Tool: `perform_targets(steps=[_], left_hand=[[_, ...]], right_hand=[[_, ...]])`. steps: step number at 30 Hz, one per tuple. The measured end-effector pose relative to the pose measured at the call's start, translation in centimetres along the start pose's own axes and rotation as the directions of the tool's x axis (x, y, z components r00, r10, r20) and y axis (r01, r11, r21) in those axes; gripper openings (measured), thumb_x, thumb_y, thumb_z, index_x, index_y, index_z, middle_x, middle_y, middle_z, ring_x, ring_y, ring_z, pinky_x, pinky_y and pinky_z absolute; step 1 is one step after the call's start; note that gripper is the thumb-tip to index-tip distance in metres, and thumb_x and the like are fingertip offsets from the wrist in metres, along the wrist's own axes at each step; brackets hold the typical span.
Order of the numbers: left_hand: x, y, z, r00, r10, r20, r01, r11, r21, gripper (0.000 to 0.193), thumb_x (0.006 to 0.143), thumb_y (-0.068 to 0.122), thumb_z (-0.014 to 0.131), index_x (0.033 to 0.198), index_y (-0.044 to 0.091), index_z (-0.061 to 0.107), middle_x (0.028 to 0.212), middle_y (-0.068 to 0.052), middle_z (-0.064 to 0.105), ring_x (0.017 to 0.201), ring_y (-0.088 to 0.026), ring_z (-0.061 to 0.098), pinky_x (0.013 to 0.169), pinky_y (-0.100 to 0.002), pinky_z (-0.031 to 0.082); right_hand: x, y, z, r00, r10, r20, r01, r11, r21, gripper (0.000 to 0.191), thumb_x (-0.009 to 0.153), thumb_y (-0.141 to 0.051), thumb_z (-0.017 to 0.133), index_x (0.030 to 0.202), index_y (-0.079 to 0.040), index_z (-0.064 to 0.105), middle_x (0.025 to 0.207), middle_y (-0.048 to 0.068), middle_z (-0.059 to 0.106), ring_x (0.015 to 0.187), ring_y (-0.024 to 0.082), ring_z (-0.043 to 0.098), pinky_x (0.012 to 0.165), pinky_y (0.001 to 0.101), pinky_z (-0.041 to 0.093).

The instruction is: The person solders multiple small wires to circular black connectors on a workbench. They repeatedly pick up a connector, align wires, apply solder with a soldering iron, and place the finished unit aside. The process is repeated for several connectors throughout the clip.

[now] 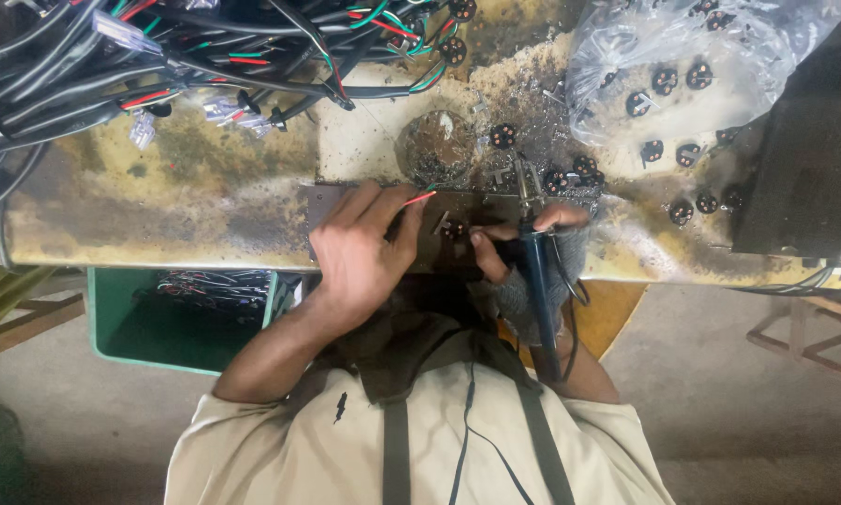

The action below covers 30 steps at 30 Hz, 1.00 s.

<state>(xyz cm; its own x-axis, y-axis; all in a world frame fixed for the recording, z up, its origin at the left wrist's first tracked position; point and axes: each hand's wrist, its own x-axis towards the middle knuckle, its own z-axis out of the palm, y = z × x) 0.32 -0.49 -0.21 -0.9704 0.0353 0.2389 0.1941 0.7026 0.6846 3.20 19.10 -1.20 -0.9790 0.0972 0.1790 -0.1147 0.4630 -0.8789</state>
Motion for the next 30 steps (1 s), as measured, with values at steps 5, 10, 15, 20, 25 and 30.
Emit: perform_targets(steps=[5,10,15,20,25,30], left_hand=[[2.2,-0.5,0.1,0.998,-0.054,0.012,0.054,0.998,0.035,0.011,0.09,0.015,0.082,0.096,0.012,0.073,0.085,-0.007,0.066,0.077,-0.03,0.068,0.064,-0.043,0.052],[3.2,-0.4,1.3,0.999,-0.029,-0.039,0.034,0.99,0.139,0.014,0.089,0.017,0.08,0.092,0.01,0.067,0.086,-0.009,0.066,0.079,-0.031,0.068,0.064,-0.044,0.052],[3.3,-0.2,1.5,0.998,-0.061,-0.028,0.064,0.989,0.135,0.016,0.087,0.016,0.079,0.089,0.008,0.065,0.084,-0.01,0.065,0.077,-0.032,0.068,0.063,-0.045,0.052],[3.0,-0.9,0.2,0.935,-0.095,0.343,0.182,0.956,-0.231,0.015,0.08,0.016,0.08,0.079,0.007,0.068,0.076,-0.009,0.07,0.066,-0.027,0.071,0.061,-0.041,0.053],[0.3,-0.6,-0.4,0.94,-0.022,0.342,0.147,0.928,-0.343,0.011,0.084,0.014,0.082,0.087,0.006,0.074,0.079,-0.011,0.069,0.066,-0.029,0.068,0.057,-0.039,0.05],[-0.9,-0.3,0.3,0.963,-0.035,0.267,0.125,0.936,-0.33,0.011,0.086,0.013,0.081,0.089,0.005,0.074,0.079,-0.009,0.069,0.062,-0.025,0.066,0.055,-0.036,0.049]], right_hand=[[-1.3,2.1,-0.3,0.98,-0.102,0.17,0.131,0.977,-0.169,0.055,0.083,-0.001,0.086,0.113,-0.007,0.04,0.108,0.004,0.067,0.094,0.018,0.056,0.087,0.0294,0.044],[-2.8,4.9,0.9,0.979,-0.067,0.192,0.022,0.974,0.226,0.048,0.093,0.0,0.081,0.123,-0.008,0.044,0.118,0.008,0.061,0.106,0.017,0.066,0.093,0.027,0.054],[-2.9,5.8,1.1,0.978,0.076,0.193,-0.142,0.921,0.362,0.035,0.094,-0.006,0.079,0.111,-0.002,0.049,0.104,0.01,0.058,0.091,0.018,0.061,0.082,0.0302,0.05],[-2.9,4.6,0.6,0.974,0.045,0.221,-0.117,0.939,0.325,0.038,0.09,-0.01,0.077,0.113,-0.007,0.048,0.101,0.008,0.056,0.085,0.016,0.058,0.078,0.0281,0.049],[-2.2,4.0,0.2,0.927,0.169,0.335,-0.285,0.897,0.337,0.036,0.098,-0.008,0.078,0.124,-0.008,0.052,0.105,0.003,0.056,0.09,0.013,0.06,0.083,0.0251,0.052],[-2.4,2.4,0.2,0.986,0.133,0.105,-0.141,0.987,0.076,0.061,0.08,-0.009,0.087,0.122,-0.006,0.043,0.105,0.004,0.05,0.084,0.011,0.053,0.071,0.0245,0.047]])
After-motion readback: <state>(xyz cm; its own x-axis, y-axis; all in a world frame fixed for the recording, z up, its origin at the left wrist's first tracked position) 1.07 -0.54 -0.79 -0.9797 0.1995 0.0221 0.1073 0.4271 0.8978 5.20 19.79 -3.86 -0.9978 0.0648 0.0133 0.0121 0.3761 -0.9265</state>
